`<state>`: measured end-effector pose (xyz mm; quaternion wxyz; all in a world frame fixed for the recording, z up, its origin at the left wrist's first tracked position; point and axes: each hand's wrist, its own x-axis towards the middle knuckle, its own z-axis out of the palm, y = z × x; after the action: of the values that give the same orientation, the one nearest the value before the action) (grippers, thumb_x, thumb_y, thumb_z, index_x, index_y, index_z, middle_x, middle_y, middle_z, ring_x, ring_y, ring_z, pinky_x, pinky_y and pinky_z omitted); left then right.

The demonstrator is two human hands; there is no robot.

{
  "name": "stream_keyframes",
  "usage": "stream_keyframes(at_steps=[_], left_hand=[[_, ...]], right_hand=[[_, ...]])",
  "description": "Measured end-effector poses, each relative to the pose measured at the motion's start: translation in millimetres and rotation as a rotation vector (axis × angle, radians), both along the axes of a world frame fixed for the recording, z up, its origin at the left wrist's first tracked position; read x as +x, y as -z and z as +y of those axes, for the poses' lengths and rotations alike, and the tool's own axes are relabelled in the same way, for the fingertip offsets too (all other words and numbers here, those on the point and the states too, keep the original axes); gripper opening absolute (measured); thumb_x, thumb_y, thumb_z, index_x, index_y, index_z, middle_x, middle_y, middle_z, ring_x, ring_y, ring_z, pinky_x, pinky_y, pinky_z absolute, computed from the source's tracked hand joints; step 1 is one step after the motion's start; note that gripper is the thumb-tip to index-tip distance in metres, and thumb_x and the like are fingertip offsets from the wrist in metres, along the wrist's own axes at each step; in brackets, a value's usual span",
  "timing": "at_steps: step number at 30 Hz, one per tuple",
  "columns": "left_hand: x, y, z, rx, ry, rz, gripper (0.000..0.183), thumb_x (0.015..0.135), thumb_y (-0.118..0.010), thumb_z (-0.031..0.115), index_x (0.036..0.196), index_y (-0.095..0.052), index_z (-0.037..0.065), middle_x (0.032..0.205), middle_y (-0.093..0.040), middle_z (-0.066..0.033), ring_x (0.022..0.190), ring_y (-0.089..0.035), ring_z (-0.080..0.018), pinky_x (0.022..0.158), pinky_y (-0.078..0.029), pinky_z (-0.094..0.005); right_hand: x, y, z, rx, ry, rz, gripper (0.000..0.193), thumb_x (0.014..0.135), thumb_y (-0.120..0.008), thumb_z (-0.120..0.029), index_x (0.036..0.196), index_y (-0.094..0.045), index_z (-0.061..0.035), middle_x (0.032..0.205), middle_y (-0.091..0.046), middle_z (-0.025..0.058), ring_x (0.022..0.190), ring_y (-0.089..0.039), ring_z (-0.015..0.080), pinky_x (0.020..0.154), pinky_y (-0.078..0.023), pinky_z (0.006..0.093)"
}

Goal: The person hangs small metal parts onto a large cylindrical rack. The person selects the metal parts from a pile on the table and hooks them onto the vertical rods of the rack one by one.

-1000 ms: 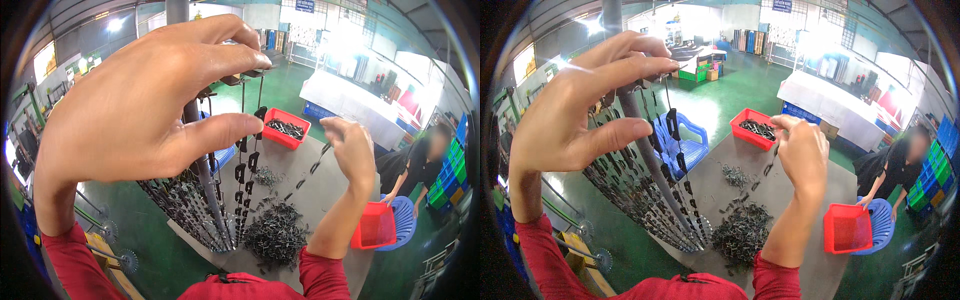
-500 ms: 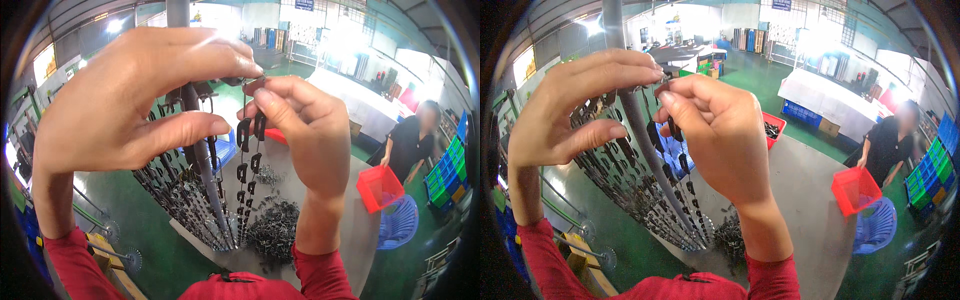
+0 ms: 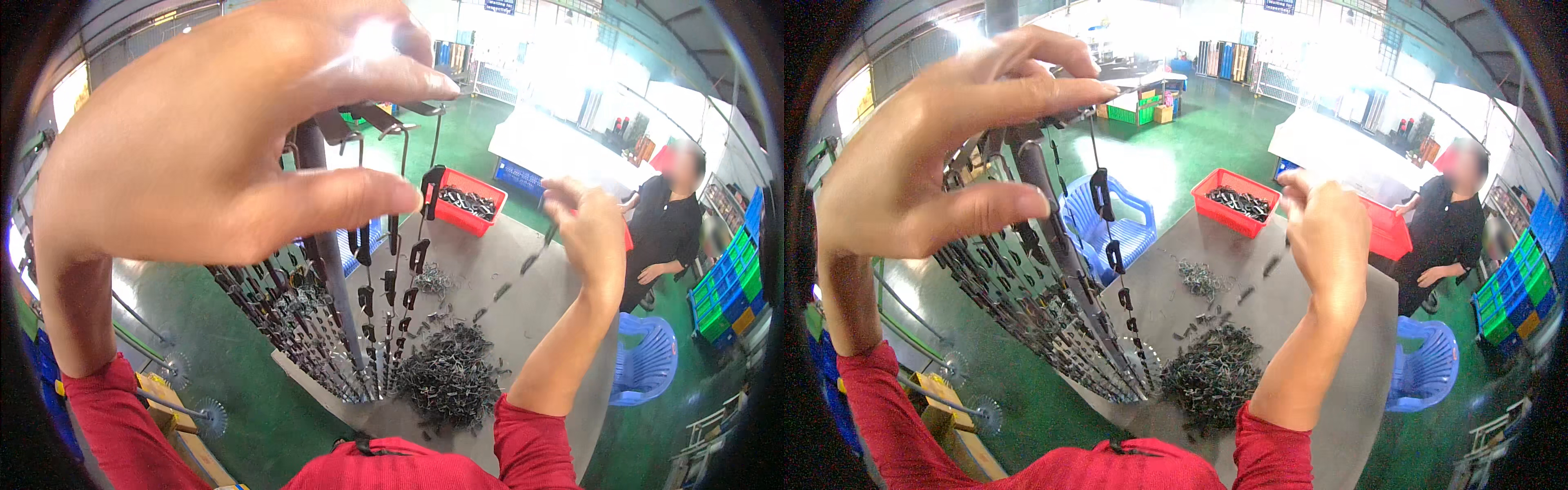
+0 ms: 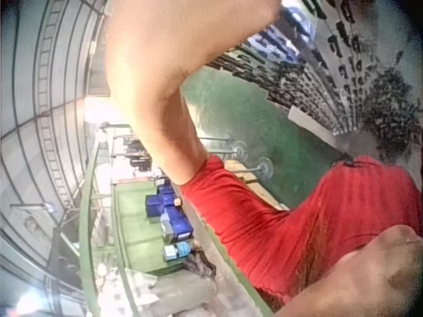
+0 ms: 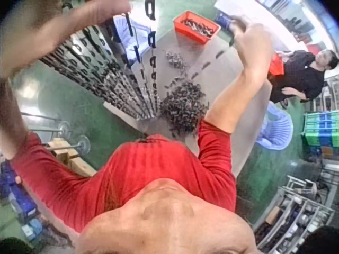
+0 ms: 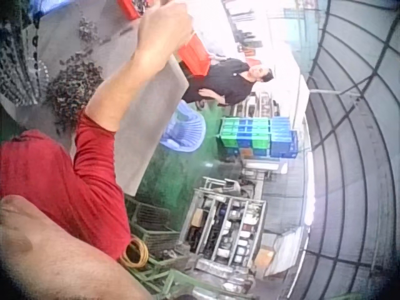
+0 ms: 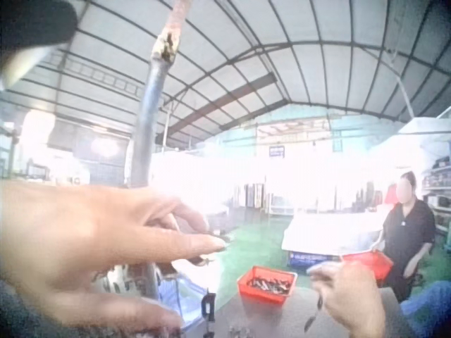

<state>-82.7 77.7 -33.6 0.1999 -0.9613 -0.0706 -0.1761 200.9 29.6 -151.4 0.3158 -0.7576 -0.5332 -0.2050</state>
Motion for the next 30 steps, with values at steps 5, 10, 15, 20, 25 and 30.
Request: stream_keyframes(at_steps=[5,10,15,20,25,30], left_hand=[[-3.8,6.9,5.6,-0.182,0.061,-0.112,0.067,0.074,-0.069,0.04,0.125,-0.054,0.0,0.129,-0.051,-0.0209,0.117,-0.053,-0.0379,0.097,-0.042,-0.0419],[-6.2,8.9,14.6,-0.012,0.155,-0.027,0.058,0.076,-0.066,0.034,0.122,-0.057,0.0,0.123,-0.056,-0.0203,0.114,-0.056,-0.037,0.095,-0.045,-0.0414],[-7.8,10.1,11.1,-0.064,0.123,-0.035,0.052,0.078,-0.064,0.031,0.119,-0.059,-0.001,0.119,-0.058,-0.0206,0.111,-0.058,-0.0375,0.094,-0.045,-0.0415],[-4.2,7.5,-1.3,-0.068,0.056,-0.042,0.05,0.078,-0.065,0.027,0.119,-0.059,-0.001,0.118,-0.058,-0.021,0.11,-0.058,-0.0382,0.092,-0.046,-0.0412],[4.9,11.3,-4.9,0.0,0.009,-0.076,0.055,0.075,-0.07,0.027,0.12,-0.058,-0.001,0.117,-0.058,-0.0199,0.109,-0.057,-0.0376,0.092,-0.046,-0.0405],[2.0,11.1,-3.4,-0.112,-0.056,-0.104,0.058,0.074,-0.071,0.031,0.121,-0.057,0.0,0.118,-0.056,-0.0186,0.111,-0.055,-0.0364,0.094,-0.044,-0.0402]], right_hand=[[-30.4,4.9,4.3,0.328,-0.652,0.394,0.024,0.086,-0.063,-0.012,0.107,-0.066,-0.0014,0.1,-0.069,0.0135,0.088,-0.067,0.0218,0.08,-0.05,0.032],[-78.2,-10.1,-0.8,0.358,-1.141,0.673,0.022,0.091,-0.056,-0.006,0.109,-0.061,0.0061,0.095,-0.068,0.0154,0.086,-0.066,0.0189,0.078,-0.051,0.0279],[-92.4,-17.7,4.4,0.335,-1.183,0.845,0.017,0.091,-0.057,-0.005,0.102,-0.061,0.0071,0.083,-0.066,0.0141,0.071,-0.065,0.0188,0.066,-0.053,0.0272],[-81.6,-12.6,3.2,0.503,-1.099,0.789,0.014,0.091,-0.057,-0.006,0.096,-0.061,0.0064,0.077,-0.064,0.0116,0.066,-0.063,0.0188,0.064,-0.052,0.029],[-32.7,-7.4,-4.5,0.474,-0.884,0.8,0.015,0.087,-0.06,-0.005,0.098,-0.065,0.004,0.078,-0.068,0.0134,0.063,-0.064,0.0167,0.062,-0.052,0.0268],[-8.1,5.9,-5.6,0.225,-0.193,0.014,0.024,0.081,-0.064,-0.01,0.105,-0.066,-0.0043,0.094,-0.068,0.0179,0.075,-0.067,0.0242,0.069,-0.051,0.0319]])
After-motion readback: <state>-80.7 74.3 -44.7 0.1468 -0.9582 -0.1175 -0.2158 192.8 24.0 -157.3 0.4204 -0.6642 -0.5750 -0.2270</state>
